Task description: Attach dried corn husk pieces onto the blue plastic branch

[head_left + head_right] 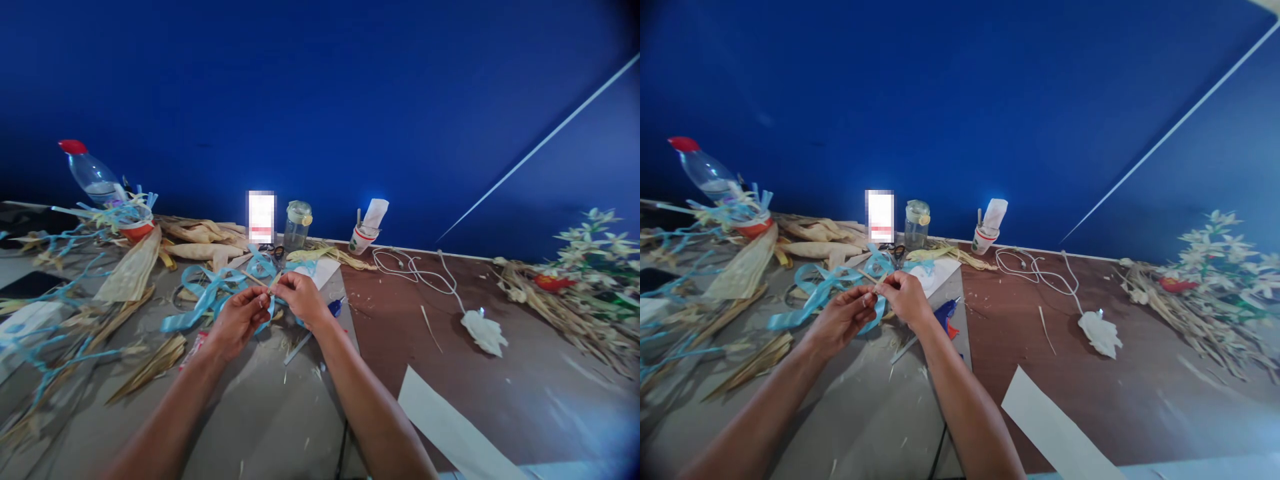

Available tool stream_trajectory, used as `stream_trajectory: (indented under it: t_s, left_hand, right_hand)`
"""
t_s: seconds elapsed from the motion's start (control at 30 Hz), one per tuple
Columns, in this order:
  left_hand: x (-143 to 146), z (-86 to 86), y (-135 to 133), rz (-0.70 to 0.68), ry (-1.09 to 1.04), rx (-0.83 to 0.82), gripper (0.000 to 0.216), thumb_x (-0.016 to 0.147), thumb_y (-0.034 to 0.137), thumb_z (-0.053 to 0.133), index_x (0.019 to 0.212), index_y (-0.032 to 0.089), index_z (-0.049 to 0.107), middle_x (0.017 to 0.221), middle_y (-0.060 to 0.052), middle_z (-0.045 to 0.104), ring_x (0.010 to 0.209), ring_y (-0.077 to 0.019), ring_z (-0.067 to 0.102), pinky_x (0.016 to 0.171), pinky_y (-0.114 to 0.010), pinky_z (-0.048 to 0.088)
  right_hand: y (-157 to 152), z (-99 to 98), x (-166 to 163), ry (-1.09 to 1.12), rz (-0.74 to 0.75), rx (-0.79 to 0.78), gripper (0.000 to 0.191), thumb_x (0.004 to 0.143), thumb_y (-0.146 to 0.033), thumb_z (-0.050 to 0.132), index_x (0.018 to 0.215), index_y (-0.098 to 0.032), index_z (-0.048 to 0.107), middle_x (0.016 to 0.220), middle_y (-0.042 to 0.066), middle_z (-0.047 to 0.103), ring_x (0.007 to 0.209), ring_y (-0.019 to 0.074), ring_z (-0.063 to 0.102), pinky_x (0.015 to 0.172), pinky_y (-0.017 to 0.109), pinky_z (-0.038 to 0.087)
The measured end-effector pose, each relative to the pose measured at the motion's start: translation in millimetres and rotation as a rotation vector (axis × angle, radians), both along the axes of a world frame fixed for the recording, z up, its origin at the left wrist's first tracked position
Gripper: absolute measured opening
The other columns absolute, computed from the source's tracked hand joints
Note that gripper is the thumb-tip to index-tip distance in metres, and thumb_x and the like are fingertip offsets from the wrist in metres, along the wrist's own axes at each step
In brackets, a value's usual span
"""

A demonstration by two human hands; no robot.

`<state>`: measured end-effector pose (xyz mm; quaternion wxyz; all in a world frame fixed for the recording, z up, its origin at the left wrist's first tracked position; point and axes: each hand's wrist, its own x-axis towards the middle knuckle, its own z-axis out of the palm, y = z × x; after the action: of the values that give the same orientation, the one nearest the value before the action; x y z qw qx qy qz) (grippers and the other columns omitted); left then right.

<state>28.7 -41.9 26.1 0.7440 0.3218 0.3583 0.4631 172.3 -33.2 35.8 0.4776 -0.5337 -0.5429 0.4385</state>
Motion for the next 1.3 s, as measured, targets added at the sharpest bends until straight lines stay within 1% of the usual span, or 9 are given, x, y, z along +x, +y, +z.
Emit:
stream_trajectory:
  t_s: [0.4, 0.53, 0.73, 0.87, 0.93, 1.03, 1.1, 1.2, 1.3]
  left_hand:
    - [4, -0.7, 0, 0.085, -0.011, 0.050, 0.029, 0.056, 0.025, 0.083, 0.071, 0.012, 0.063, 0.054, 0.005, 0.052, 0.043, -0.0017, 0.037, 0.046, -0.017, 0.035]
    - [5, -4.5, 1, 0.129, -0.015, 0.075, 0.029, 0.056, 0.025, 0.083, 0.071, 0.012, 0.062, 0.054, 0.005, 0.054, 0.043, -0.0026, 0.040, 0.046, -0.018, 0.035]
    - [4, -8.7, 4, 0.148, -0.032, 0.079, 0.033, 0.052, 0.027, 0.084, 0.071, 0.013, 0.061, 0.050, 0.006, 0.051, 0.043, -0.0037, 0.040, 0.048, -0.019, 0.037]
    - [5, -8.9, 4, 0.152, -0.028, 0.096, 0.030, 0.055, 0.027, 0.082, 0.071, 0.013, 0.060, 0.052, 0.006, 0.051, 0.044, -0.0037, 0.040, 0.046, -0.019, 0.035]
    - [7, -8.4, 3, 0.156, -0.025, 0.109, 0.030, 0.056, 0.027, 0.082, 0.071, 0.013, 0.060, 0.053, 0.006, 0.051, 0.044, -0.0036, 0.040, 0.046, -0.019, 0.035]
    - [9, -7.4, 0, 0.160, -0.015, 0.141, 0.031, 0.054, 0.028, 0.082, 0.071, 0.013, 0.061, 0.054, 0.005, 0.051, 0.046, -0.0043, 0.041, 0.046, -0.019, 0.034]
    - [11, -7.1, -2, 0.146, 0.001, 0.186, 0.030, 0.056, 0.029, 0.081, 0.072, 0.013, 0.062, 0.053, 0.005, 0.051, 0.045, -0.0046, 0.041, 0.047, -0.020, 0.034]
    - [11, -7.3, -4, 0.138, 0.035, 0.243, 0.028, 0.058, 0.030, 0.080, 0.072, 0.013, 0.063, 0.053, 0.005, 0.052, 0.045, -0.0053, 0.041, 0.048, -0.021, 0.034]
    - [11, -8.2, -4, 0.129, 0.061, 0.276, 0.028, 0.058, 0.032, 0.079, 0.071, 0.014, 0.063, 0.054, 0.005, 0.053, 0.046, -0.0060, 0.041, 0.048, -0.022, 0.034]
  right_hand:
    - [0, 5.4, 4, 0.097, 0.036, -0.074, 0.017, 0.062, -0.033, 0.066, 0.068, -0.017, 0.062, 0.064, -0.003, 0.059, 0.061, 0.0109, 0.050, 0.063, 0.024, 0.039]
    - [1, 11.3, 11, 0.106, -0.017, -0.083, 0.016, 0.064, -0.032, 0.064, 0.072, -0.017, 0.065, 0.061, -0.003, 0.059, 0.059, 0.0109, 0.049, 0.060, 0.023, 0.039]
    - [-15, 14.8, 33, -0.130, -0.002, 0.010, 0.016, 0.069, -0.032, 0.062, 0.071, -0.017, 0.064, 0.062, -0.003, 0.059, 0.059, 0.0111, 0.049, 0.058, 0.024, 0.038]
    - [-43, 9.1, 54, -0.353, -0.074, 0.012, 0.012, 0.068, -0.028, 0.063, 0.073, -0.018, 0.066, 0.069, 0.001, 0.064, 0.062, 0.0139, 0.053, 0.062, 0.026, 0.040]
    - [-55, 8.9, 59, -0.381, -0.118, 0.036, 0.014, 0.072, -0.029, 0.060, 0.075, -0.017, 0.066, 0.072, 0.002, 0.065, 0.066, 0.0157, 0.056, 0.065, 0.027, 0.041]
    - [-61, 13.9, 51, -0.333, -0.141, 0.083, 0.019, 0.077, -0.032, 0.056, 0.074, -0.016, 0.066, 0.069, 0.002, 0.063, 0.066, 0.0157, 0.056, 0.063, 0.027, 0.040]
    - [-56, 18.0, 38, -0.283, -0.094, 0.095, 0.018, 0.078, -0.031, 0.055, 0.073, -0.017, 0.065, 0.067, 0.001, 0.062, 0.064, 0.0151, 0.055, 0.061, 0.026, 0.040]
    - [-45, 20.4, 18, -0.291, -0.098, 0.212, 0.012, 0.077, -0.022, 0.055, 0.079, -0.018, 0.066, 0.078, 0.002, 0.064, 0.073, 0.0156, 0.057, 0.069, 0.026, 0.043]
    - [-35, 17.9, 7, -0.379, -0.070, 0.361, 0.015, 0.077, -0.016, 0.053, 0.084, -0.019, 0.066, 0.083, 0.004, 0.062, 0.079, 0.0162, 0.057, 0.073, 0.026, 0.044]
